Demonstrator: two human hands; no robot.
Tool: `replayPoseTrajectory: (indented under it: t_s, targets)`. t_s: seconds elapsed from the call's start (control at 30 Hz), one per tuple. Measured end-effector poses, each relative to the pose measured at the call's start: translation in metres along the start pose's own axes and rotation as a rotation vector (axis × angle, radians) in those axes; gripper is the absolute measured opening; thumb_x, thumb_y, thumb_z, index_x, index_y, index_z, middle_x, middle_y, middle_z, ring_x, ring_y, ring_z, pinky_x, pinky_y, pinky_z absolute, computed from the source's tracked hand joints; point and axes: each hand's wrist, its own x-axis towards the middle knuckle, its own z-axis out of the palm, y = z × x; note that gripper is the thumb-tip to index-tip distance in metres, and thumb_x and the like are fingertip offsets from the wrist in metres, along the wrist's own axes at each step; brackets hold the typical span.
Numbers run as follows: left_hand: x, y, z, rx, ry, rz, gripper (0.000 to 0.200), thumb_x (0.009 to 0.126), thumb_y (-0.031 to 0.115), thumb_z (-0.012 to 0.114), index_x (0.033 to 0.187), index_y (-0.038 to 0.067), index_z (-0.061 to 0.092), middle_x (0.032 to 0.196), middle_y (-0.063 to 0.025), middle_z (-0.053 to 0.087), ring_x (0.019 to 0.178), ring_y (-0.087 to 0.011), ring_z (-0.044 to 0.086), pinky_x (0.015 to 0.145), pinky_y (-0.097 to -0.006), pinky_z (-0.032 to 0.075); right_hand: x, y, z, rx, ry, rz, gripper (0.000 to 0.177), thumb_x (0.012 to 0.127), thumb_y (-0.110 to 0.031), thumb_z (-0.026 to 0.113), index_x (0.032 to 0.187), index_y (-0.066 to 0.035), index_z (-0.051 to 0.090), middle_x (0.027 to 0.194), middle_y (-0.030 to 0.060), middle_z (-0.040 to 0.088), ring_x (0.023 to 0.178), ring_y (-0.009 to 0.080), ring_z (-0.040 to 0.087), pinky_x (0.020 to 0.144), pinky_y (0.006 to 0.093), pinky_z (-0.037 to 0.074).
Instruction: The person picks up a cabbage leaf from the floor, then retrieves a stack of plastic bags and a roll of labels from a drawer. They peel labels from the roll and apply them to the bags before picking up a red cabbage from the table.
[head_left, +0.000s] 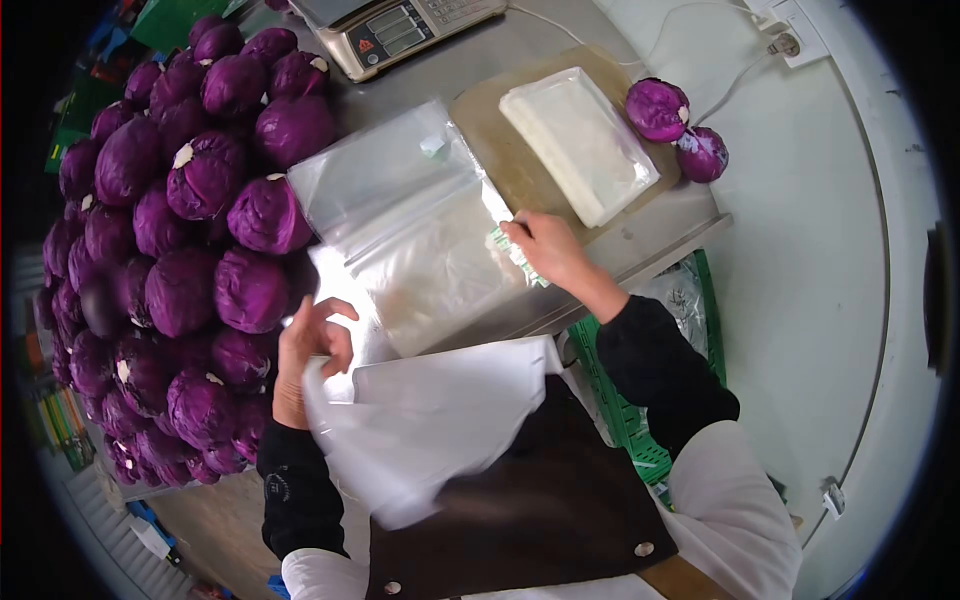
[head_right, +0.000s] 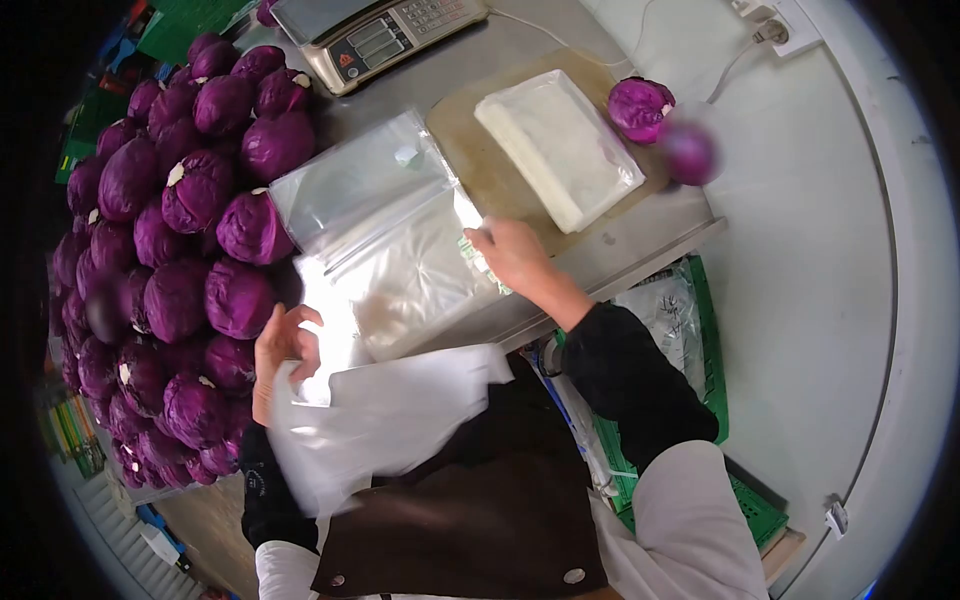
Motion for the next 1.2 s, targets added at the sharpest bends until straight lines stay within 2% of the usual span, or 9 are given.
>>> replayPoseTrajectory:
  t_s: [0.2,0.4,0.67,0.73,0.8,0.93,0.97,1.1,1.2]
  targets:
    - [0.033,-0.016,0.006,1.068,0.015,-0.052,0.03,0.072,0.009,0.062,0.098,-0.003,0.054,0.064,-0.0073,0.061,0.053,-0.0173,0.058,0.054,-0.0294,0.044,0.014,0.006,0.03,-0.563,-0.084,0.03,0.032,0.076,-0.034,0.067,0.081,-0.002,0.063,0.078,0.0165,0.064,0.077,0.0337,0.063,0.068,0.042,0.049]
    - [0.055,-0.039,0.029,1.547,0.299,0.109,0.025,0.074,0.018,0.066,0.09,0.002,0.055,0.057,-0.009,0.059,0.056,-0.028,0.059,0.055,-0.0349,0.044,0.016,0.01,-0.002,-0.111,-0.025,0.131,0.038,0.079,-0.038,0.064,0.082,0.0,0.063,0.077,0.0162,0.064,0.071,0.0293,0.062,0.067,0.0378,0.049]
    - [0.054,-0.033,-0.007,0.637,0.327,0.17,0.017,0.088,0.016,0.057,0.091,0.002,0.065,0.065,0.0067,0.05,0.053,-0.0028,0.041,0.049,-0.019,0.033,0.01,0.051,-0.045,1.27,-0.059,0.229,0.033,0.087,-0.036,0.057,0.087,-0.003,0.062,0.067,0.0002,0.055,0.055,0.0085,0.05,0.04,0.0223,0.037]
    - [0.049,-0.036,-0.043,0.173,0.586,0.274,0.026,0.092,0.023,0.052,0.102,0.002,0.061,0.062,0.0065,0.048,0.049,-0.0034,0.041,0.046,-0.0186,0.034,0.012,0.037,-0.033,0.878,-0.012,0.278,0.03,0.086,-0.033,0.058,0.086,-0.002,0.062,0.071,0.0047,0.059,0.056,0.0134,0.055,0.045,0.0258,0.042]
    - [0.041,-0.073,-0.097,-0.173,0.071,0.273,0.033,0.095,0.029,0.042,0.107,0.002,0.056,0.065,0.002,0.056,0.057,-0.0151,0.054,0.055,-0.0265,0.045,0.018,0.028,-0.008,0.256,-0.024,0.163,0.026,0.082,-0.028,0.062,0.082,-0.002,0.063,0.077,0.0127,0.063,0.064,0.0228,0.061,0.055,0.0323,0.048]
    - [0.052,-0.076,-0.019,0.453,0.182,0.158,0.024,0.089,0.023,0.049,0.099,0.002,0.056,0.07,-0.0063,0.062,0.069,-0.0259,0.061,0.066,-0.0339,0.048,0.026,0.008,0.029,-0.413,-0.121,-0.043,0.03,0.074,-0.028,0.071,0.085,-0.002,0.061,0.082,0.0191,0.064,0.08,0.0324,0.064,0.069,0.0394,0.049]
    - [0.058,-0.076,-0.023,1.195,0.157,0.16,0.019,0.082,0.015,0.058,0.096,0.002,0.056,0.071,-0.012,0.061,0.068,-0.0239,0.061,0.064,-0.0323,0.047,0.027,0.004,0.027,-0.414,-0.118,-0.042,0.03,0.074,-0.028,0.071,0.085,-0.002,0.061,0.082,0.0191,0.064,0.08,0.0324,0.064,0.069,0.0394,0.049]
    - [0.064,-0.053,0.012,1.277,0.267,-0.018,0.021,0.077,0.01,0.063,0.096,0.002,0.058,0.069,-0.0126,0.059,0.062,-0.0208,0.059,0.058,-0.0304,0.045,0.028,-0.009,-0.001,-0.551,-0.041,0.025,0.045,0.072,-0.031,0.074,0.095,0.002,0.054,0.076,0.0154,0.064,0.072,0.0305,0.064,0.065,0.0372,0.049]
    - [0.055,-0.042,-0.011,0.947,0.228,0.112,0.019,0.081,0.013,0.061,0.095,0.001,0.059,0.072,-0.0093,0.062,0.058,-0.0184,0.059,0.054,-0.0294,0.045,0.042,0.039,-0.005,0.215,0.201,0.018,0.038,0.078,-0.025,0.066,0.101,0.004,0.056,0.073,0.0096,0.062,0.063,0.0193,0.06,0.06,0.0312,0.048]
